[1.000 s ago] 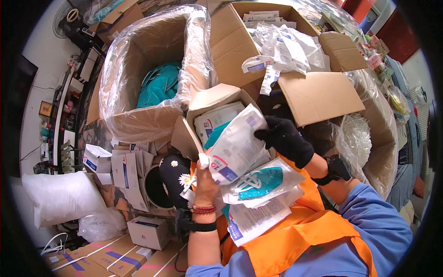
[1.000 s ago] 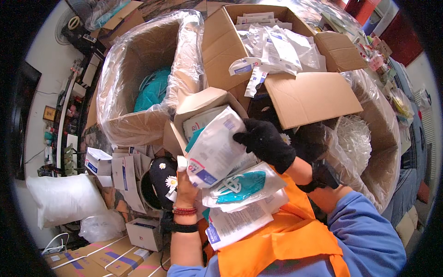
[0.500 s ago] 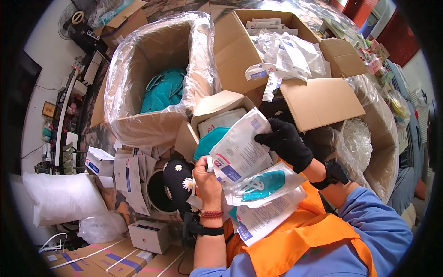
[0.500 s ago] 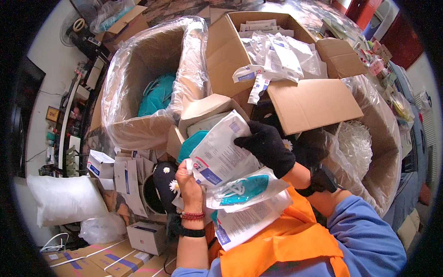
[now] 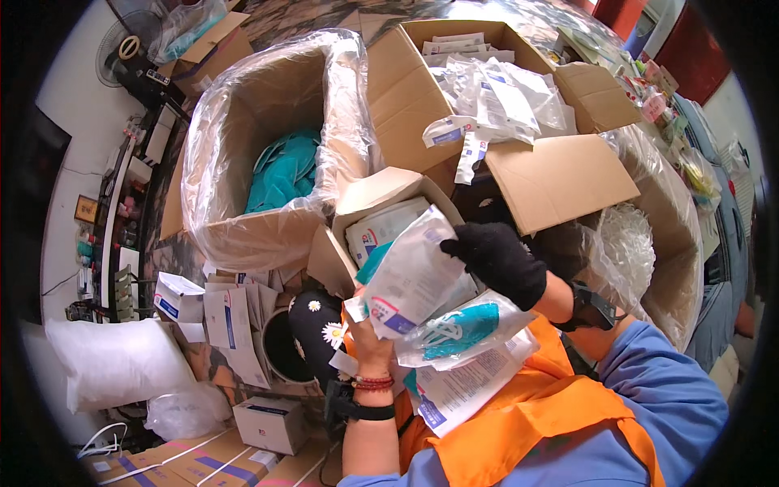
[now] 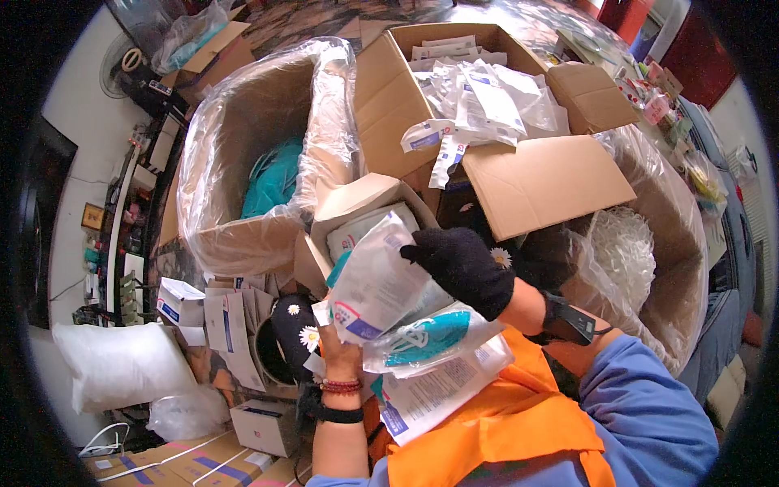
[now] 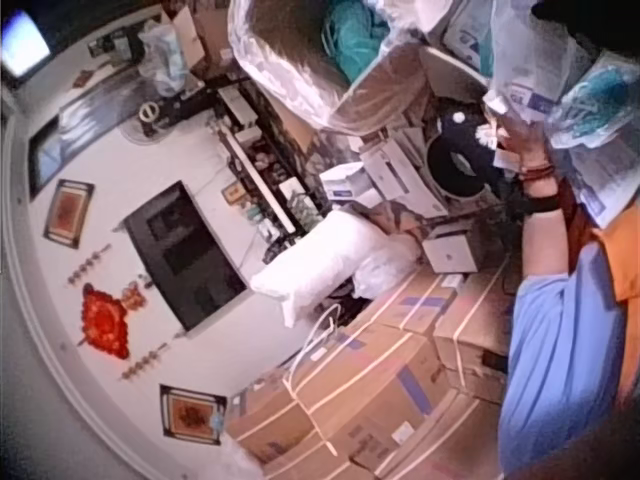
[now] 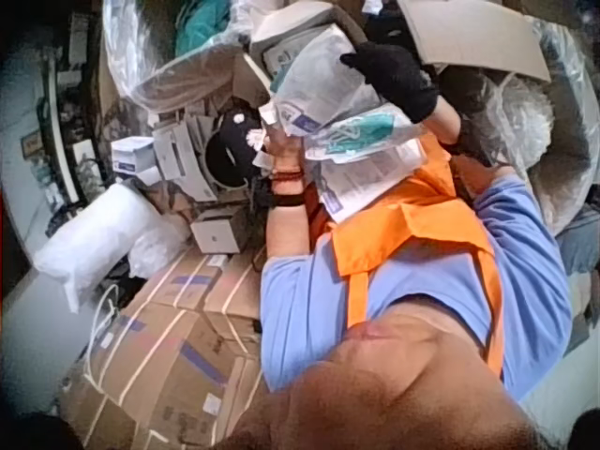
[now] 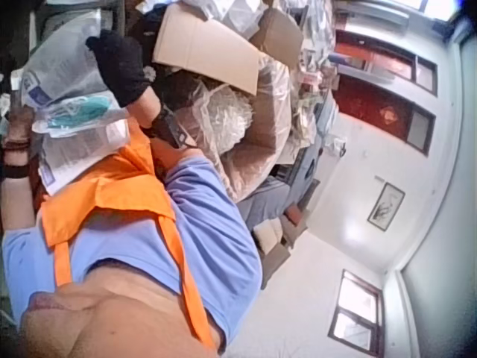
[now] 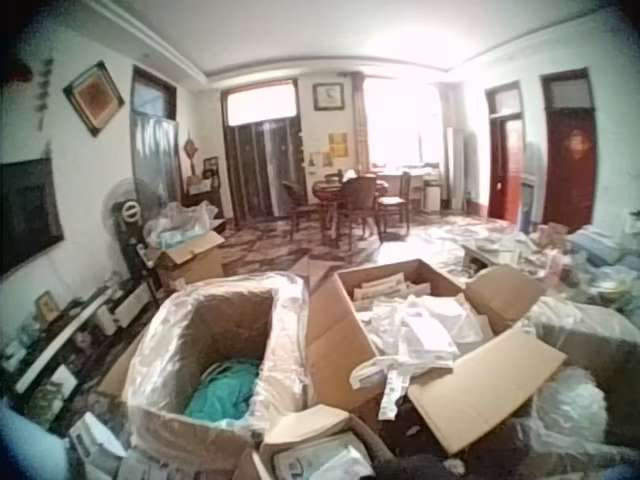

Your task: Sorting turquoise and white medical masks and packing them into individual plastic sleeves.

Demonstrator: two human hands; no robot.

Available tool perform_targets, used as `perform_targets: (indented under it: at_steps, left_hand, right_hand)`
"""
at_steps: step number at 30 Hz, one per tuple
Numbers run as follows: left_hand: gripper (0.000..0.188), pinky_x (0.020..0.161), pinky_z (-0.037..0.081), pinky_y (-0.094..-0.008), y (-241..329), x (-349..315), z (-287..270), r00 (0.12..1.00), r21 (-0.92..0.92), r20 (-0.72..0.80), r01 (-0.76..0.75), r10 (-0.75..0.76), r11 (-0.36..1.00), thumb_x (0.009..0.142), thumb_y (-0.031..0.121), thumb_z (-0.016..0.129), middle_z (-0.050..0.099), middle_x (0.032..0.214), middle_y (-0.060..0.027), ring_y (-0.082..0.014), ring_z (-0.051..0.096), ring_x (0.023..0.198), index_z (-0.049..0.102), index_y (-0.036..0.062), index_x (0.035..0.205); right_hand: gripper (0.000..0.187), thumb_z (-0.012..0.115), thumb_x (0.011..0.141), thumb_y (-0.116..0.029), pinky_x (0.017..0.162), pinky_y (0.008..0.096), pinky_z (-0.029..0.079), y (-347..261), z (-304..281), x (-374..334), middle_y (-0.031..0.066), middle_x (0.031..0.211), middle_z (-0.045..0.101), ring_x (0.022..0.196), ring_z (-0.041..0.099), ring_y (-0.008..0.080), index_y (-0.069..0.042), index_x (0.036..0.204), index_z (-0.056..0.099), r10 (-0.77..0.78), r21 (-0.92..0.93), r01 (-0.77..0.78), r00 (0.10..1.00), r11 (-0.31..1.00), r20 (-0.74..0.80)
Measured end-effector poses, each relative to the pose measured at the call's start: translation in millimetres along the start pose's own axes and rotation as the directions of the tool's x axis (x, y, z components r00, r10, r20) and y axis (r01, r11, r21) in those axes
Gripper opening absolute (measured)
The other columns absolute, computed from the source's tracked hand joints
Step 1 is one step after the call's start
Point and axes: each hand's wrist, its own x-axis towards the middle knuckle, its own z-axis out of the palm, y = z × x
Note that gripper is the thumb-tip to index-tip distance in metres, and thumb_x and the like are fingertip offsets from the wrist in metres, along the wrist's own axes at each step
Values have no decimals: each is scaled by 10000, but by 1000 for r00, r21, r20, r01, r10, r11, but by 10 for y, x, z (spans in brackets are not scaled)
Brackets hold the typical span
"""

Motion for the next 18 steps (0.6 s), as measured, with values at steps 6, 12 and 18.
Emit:
perform_targets:
  at_steps: [6,12,18]
  left_hand:
    - [332,862,498,-329,261,220,-9,751,-634,-27,498,-660,592,854,91,633,633,1112,-86,-196,622,986,572,2,1168]
    - [410,960,475,-385,335,254,-65,783,-849,20,342,-622,403,851,98,626,603,1204,-97,-250,592,1098,540,22,1245]
    - [434,1045,391,-472,262,190,-87,832,-924,160,315,-531,217,853,58,615,586,1261,-110,-299,539,1192,533,40,1279]
  right_hand:
    - [440,431,1036,-316,709,258,522,521,-844,132,63,1180,654,945,634,111,40,1235,596,16,306,44,982,951,-190]
    - [258,658,899,-293,455,243,398,1459,-1889,780,-8,687,616,468,492,89,-64,1013,691,289,358,-99,797,928,-531]
    - [626,758,781,-229,894,391,512,1586,-1770,893,171,1232,600,1035,644,309,-69,1334,512,-293,-705,-324,742,631,-603]
